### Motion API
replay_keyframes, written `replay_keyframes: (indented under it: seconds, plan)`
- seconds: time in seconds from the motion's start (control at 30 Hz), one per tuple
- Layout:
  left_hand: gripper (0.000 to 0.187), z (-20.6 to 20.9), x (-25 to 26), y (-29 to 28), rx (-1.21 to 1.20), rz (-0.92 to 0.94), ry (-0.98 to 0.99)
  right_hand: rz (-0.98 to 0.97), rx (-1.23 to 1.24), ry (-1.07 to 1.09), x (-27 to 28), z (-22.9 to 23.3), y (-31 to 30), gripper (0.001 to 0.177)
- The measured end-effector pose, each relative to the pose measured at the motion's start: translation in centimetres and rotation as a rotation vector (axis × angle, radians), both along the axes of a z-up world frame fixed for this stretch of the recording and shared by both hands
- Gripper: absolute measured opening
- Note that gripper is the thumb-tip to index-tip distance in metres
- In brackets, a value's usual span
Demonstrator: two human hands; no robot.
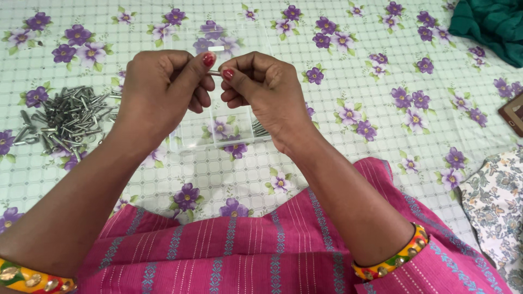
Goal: The person sits on a bed and repeatedly picks up small metal pins and cylindrical sleeves, then inserts the pins into the sleeves by hand. The assembled pieces are placed into a clear plastic container. The person continues this repetitive assembly process for the duration of the clip.
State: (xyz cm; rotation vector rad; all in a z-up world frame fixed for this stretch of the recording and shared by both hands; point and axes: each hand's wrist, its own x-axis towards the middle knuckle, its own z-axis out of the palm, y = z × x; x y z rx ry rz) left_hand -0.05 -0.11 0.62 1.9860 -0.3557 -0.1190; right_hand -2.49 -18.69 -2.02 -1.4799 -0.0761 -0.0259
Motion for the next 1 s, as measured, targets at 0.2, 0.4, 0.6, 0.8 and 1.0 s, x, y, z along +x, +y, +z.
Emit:
replay_keyframes:
  seconds: [0.2,0.4,0.6,0.8,1.0]
  plan:
    - [0.010,0.1,-0.1,0.1,-0.068,-0.155,-0.324,-0.013,0.103,0.053,-0.2,-0.2,-0.4,0.015]
    - [0.011,-0.4,0.2,0.2,0.017,-0.068,-0.046,0.006,0.009,0.066,0.0,-0.4,-0.3,0.014]
    - [0.013,-1.9,0.8,0.5,0.030,-0.150,-0.041,0.001,-0.090,0.049,0.2,-1.5,-0.3,0.012]
    - [0.008,-7.1,0.6,-0.1,0.400,0.035,-0.335,-0.084,-0.635,-0.038,0.5,-1.7,-1.5,0.032]
    - [0.006,-11.7,0.0,-1.3,0.537,-0.031,-0.429,-0.056,-0.602,-0.072,0.3,-1.8,-2.0,0.023]
